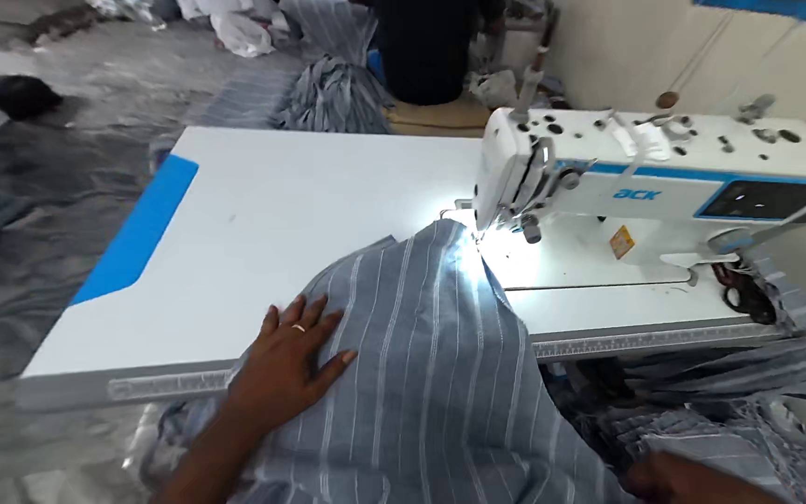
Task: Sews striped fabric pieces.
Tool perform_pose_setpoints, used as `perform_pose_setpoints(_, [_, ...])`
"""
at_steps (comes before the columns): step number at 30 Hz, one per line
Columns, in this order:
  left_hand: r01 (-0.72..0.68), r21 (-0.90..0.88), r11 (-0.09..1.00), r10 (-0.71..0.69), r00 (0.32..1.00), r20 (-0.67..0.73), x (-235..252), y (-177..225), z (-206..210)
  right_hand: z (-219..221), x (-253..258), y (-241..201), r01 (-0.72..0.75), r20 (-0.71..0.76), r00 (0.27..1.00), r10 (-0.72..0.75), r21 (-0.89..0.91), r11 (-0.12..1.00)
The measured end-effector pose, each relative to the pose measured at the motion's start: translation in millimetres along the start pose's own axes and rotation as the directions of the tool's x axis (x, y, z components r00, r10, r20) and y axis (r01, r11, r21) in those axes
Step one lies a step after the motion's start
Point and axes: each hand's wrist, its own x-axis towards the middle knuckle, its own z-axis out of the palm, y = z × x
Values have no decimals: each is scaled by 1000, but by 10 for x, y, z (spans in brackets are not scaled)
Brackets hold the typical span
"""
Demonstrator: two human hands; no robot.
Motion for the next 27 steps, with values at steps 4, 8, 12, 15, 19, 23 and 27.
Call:
perform_pose_setpoints(4, [256,-24,966,-257,964,-59,-383,340,-268,-922,426,-785,13,-523,851,-40,-56,998])
perform_pose_setpoints(8, [480,-70,875,-471,875,111,-776,782,-317,-1283,1504,-1531,134,-816,567,-111,-42,990])
perform_pose_setpoints(12, [493,-19,870,-492,869,56,-649,859,-81,-1180,1959,-1826,83,-913,384,-136,-113,990])
perform_pose_setpoints(15, [453,25,891,-454,891,27,-412,680,-51,-1104,1932,-1783,34,-922,356,-153,-150,988])
perform_pose_setpoints(19, [404,81,911,-409,911,53,20,387,-40,-1062,1923,-1743,19,-925,336,-176,-180,983])
perform_pose_setpoints(23, [383,107,918,-393,915,96,468,125,-39,-1066,1914,-1729,18,-922,346,-173,-178,984])
perform_pose_setpoints(27, [340,121,933,-355,926,128,911,-117,-29,-1077,1924,-1714,23,-922,337,-193,-196,980])
